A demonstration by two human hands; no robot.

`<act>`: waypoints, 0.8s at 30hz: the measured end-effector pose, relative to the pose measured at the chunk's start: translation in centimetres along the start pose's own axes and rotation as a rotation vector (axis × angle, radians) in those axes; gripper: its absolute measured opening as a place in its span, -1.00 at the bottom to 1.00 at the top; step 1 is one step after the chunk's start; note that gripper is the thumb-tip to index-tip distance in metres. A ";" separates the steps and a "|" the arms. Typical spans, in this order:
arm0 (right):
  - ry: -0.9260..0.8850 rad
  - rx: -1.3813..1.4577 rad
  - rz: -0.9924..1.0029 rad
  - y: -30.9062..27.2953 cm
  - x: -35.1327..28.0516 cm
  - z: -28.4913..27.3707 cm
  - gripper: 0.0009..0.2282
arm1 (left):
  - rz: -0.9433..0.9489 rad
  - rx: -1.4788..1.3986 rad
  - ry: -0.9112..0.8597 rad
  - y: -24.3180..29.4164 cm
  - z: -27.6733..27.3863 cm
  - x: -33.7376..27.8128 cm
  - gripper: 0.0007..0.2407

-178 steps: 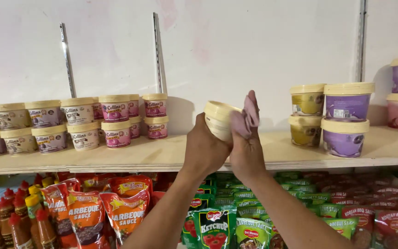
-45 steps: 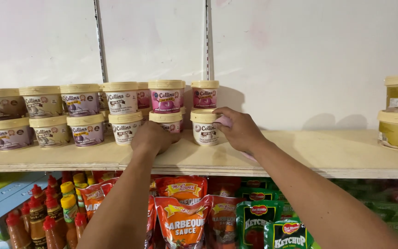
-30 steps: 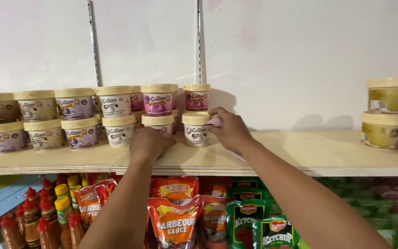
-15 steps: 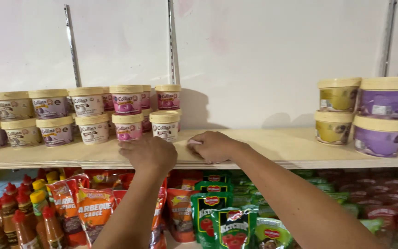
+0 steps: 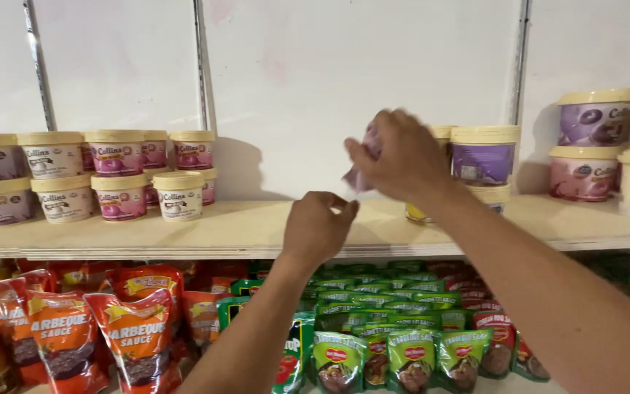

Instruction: Organizing and cleaning tubs of dip glaze and sauce pouches on grocery store shelves.

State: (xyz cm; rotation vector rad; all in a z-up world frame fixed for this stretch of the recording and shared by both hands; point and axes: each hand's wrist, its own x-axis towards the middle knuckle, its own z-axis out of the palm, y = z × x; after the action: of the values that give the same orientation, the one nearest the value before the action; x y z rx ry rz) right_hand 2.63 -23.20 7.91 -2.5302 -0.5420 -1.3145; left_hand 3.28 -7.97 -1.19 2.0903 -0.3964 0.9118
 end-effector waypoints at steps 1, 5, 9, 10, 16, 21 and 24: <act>-0.003 -0.004 -0.001 2.4 0.5 -1.0 -0.61 | -0.002 -0.005 0.000 1.1 1.9 0.1 -0.73; 0.095 -0.449 0.035 10.3 1.6 -4.3 -0.29 | 0.184 -0.178 0.026 5.3 9.2 0.2 -0.61; -0.127 -0.144 0.272 14.3 0.3 -5.6 -0.28 | 0.331 -0.194 0.033 8.2 15.6 0.3 -0.31; -0.126 -0.146 0.274 14.5 0.0 -5.7 -0.28 | 0.333 -0.196 0.031 8.8 16.1 0.3 -0.31; 0.003 -0.032 0.143 13.7 -0.9 -6.4 -0.46 | 0.233 -0.112 0.184 11.3 15.9 2.2 -0.23; 0.271 0.008 -0.266 10.2 -1.3 -6.4 -0.58 | 0.385 -0.511 0.305 9.8 14.1 6.9 -0.37; 0.243 0.026 -0.066 6.8 -1.4 -6.3 -0.66 | 0.189 -0.506 0.247 9.9 10.0 6.6 -0.43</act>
State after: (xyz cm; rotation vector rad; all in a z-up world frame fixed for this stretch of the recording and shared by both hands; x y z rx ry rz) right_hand 0.15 -32.04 10.07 -2.3047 -0.5897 -1.5993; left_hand 7.14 -21.78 4.86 1.4803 -0.6275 1.0397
